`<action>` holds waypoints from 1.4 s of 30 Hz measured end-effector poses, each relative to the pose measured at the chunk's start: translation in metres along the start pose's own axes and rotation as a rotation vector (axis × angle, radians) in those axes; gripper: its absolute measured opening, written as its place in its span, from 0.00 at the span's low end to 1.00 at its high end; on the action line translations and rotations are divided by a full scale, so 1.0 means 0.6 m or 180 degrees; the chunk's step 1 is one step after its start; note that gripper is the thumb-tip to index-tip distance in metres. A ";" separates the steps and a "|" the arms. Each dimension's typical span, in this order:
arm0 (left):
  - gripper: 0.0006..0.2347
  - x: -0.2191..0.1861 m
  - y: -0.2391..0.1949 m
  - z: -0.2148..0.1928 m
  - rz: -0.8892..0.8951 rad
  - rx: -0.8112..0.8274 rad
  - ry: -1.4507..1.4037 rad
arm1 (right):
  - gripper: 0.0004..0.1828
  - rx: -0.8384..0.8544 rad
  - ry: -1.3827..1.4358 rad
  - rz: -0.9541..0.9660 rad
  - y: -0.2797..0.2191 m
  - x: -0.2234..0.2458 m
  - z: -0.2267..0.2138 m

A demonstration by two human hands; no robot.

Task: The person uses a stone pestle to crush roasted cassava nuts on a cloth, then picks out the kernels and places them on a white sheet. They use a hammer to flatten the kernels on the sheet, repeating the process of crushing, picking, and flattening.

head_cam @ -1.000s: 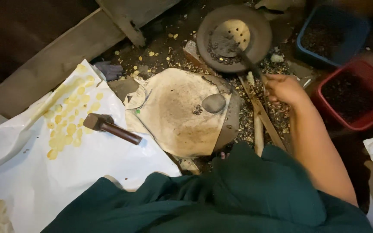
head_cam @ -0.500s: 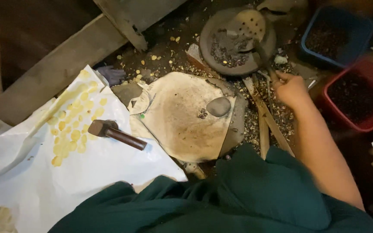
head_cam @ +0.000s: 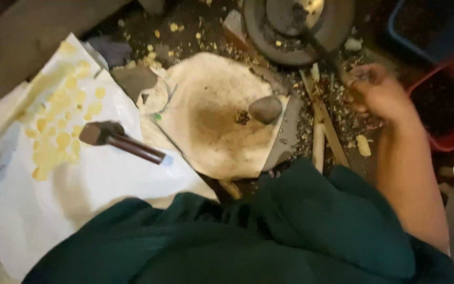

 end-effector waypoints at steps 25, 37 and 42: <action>0.18 -0.136 0.238 0.777 0.0051 0.2354 -0.1641 | 0.23 0.0010 -0.0082 0.0082 0.025 -0.031 -0.013; 0.10 -0.105 0.202 0.693 0.0600 0.0308 -0.1050 | 0.22 0.0385 -0.0258 0.0134 0.008 0.022 -0.005; 0.25 -0.131 0.188 0.642 0.0808 -0.0069 -0.0296 | 0.17 0.0660 0.0507 -0.0354 0.042 -0.053 -0.014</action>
Point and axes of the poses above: each hand's wrist, its own y-axis towards the middle knuckle, its own z-axis out of the palm, x = y × z, the point moved 1 cm from there along y, towards the middle knuckle, and after that the axes turned 5 degrees about -x, right-handed, at the moved point
